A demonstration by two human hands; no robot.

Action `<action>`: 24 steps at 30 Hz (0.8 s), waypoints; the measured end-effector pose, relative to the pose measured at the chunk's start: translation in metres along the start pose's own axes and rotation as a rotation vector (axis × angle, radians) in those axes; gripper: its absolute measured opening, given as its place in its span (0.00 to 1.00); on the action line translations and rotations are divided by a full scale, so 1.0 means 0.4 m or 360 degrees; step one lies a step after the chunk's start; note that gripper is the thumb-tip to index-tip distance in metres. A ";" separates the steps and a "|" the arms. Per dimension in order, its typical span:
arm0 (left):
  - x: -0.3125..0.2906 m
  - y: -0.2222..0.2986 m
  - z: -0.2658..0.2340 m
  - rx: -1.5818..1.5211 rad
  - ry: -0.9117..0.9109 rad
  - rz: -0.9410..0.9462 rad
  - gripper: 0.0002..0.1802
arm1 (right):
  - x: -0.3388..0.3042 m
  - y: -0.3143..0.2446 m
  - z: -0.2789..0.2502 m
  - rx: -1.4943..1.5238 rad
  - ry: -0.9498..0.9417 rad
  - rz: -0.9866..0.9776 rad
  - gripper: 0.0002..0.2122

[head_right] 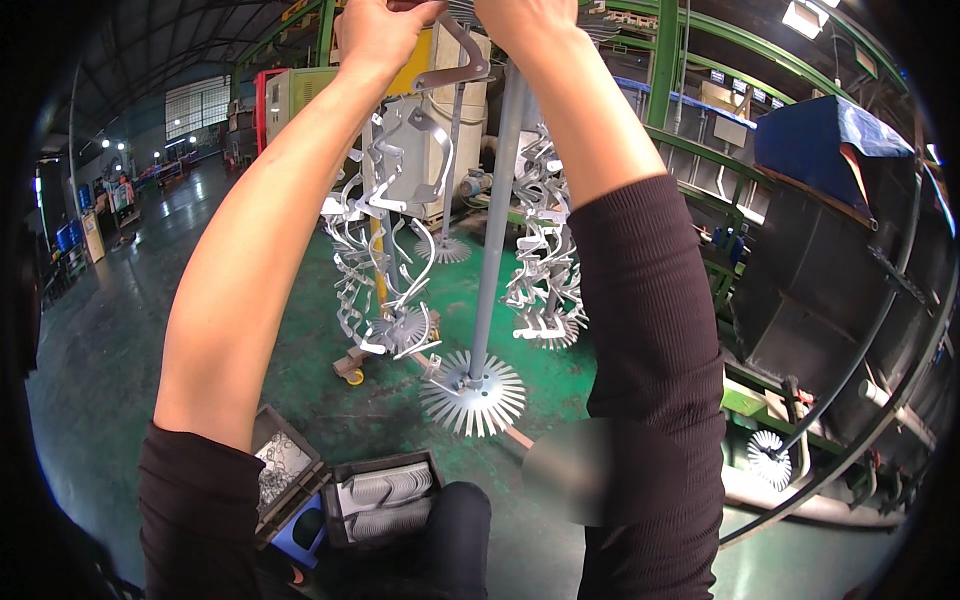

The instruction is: The person picks up metal hooks from a container and attaches them to curved metal brackets before hanging the assembled components onto a rotating rack.

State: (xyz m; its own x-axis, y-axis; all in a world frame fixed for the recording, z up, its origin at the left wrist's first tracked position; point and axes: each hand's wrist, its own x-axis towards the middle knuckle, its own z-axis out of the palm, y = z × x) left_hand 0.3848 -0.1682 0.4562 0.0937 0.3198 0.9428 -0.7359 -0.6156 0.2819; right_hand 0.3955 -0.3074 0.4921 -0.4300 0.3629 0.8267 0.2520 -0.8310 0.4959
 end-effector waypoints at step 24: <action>0.066 -0.125 0.077 -0.0251 -0.0143 0.0307 0.05 | 0.038 0.006 -0.014 0.0440 -0.0441 0.0426 0.06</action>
State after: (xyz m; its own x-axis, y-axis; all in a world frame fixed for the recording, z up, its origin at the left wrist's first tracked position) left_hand 0.4445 -0.1512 0.4725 -0.0045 0.1376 0.9905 -0.8406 -0.5370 0.0708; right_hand 0.3847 -0.3064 0.5045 -0.0803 0.2813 0.9562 0.5598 -0.7811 0.2768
